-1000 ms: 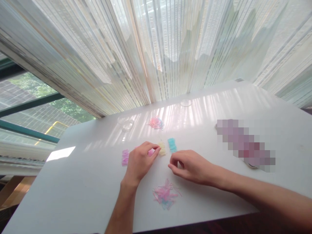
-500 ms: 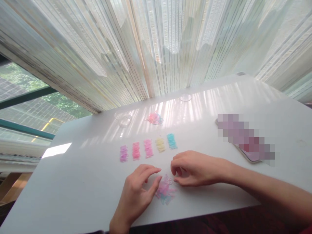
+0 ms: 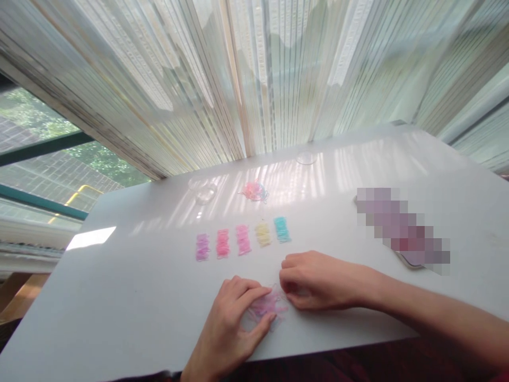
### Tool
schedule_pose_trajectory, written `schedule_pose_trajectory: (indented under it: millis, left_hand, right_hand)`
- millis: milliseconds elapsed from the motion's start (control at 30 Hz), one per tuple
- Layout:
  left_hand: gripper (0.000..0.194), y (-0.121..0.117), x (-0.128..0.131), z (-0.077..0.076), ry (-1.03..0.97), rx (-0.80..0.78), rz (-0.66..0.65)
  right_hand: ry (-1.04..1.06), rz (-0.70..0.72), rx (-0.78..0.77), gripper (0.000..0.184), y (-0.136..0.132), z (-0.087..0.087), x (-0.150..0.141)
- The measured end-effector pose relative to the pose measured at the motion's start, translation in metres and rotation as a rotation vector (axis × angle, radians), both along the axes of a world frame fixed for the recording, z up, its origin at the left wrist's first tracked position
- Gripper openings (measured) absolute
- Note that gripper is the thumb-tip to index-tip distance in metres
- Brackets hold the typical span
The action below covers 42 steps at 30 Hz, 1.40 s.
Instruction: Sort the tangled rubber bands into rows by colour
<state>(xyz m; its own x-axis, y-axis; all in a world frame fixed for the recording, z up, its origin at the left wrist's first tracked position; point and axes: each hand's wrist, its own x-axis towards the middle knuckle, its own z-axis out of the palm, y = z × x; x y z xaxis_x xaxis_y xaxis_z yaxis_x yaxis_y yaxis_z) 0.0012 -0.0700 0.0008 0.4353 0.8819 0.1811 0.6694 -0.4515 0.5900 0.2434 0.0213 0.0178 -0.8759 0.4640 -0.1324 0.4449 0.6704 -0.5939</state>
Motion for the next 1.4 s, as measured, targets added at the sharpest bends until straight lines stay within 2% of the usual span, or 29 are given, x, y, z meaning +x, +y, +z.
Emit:
schedule_pose_trajectory:
  millis: [133, 200, 433, 633, 833, 1033, 1200, 1300, 1400]
  left_hand:
    - [0.064, 0.0, -0.001, 0.002, 0.03, -0.021, -0.003]
    - [0.07, 0.0, 0.001, 0.002, 0.048, -0.013, -0.004]
    - [0.048, 0.002, 0.001, -0.003, -0.007, 0.02, -0.012]
    - [0.031, 0.011, 0.0, 0.001, -0.061, -0.018, 0.021]
    - [0.027, 0.026, 0.005, 0.004, -0.106, -0.028, 0.008]
    - [0.013, 0.032, 0.008, 0.006, -0.171, -0.018, -0.003]
    - [0.008, 0.034, 0.011, 0.01, -0.212, -0.031, 0.013]
    - [0.007, 0.035, 0.013, 0.012, -0.225, -0.022, 0.029]
    - [0.008, 0.036, 0.014, 0.011, -0.228, -0.024, 0.045]
  right_hand:
    - [-0.005, -0.002, 0.008, 0.006, -0.001, 0.0, -0.002]
    - [-0.004, -0.01, 0.012, 0.006, 0.0, 0.001, -0.002]
    - [0.008, -0.022, 0.01, 0.007, 0.004, 0.005, 0.004]
    - [0.011, 0.005, 0.089, 0.007, 0.002, -0.001, 0.0]
    - [0.15, -0.008, 0.104, 0.01, 0.003, -0.005, -0.001]
    - [0.345, -0.049, 0.089, 0.013, 0.004, -0.005, 0.0]
    - [0.412, -0.088, 0.116, 0.005, 0.003, -0.007, 0.001]
    - [0.448, -0.11, 0.143, 0.011, 0.004, -0.008, 0.002]
    - [0.468, -0.092, 0.173, 0.009, 0.005, -0.01, 0.001]
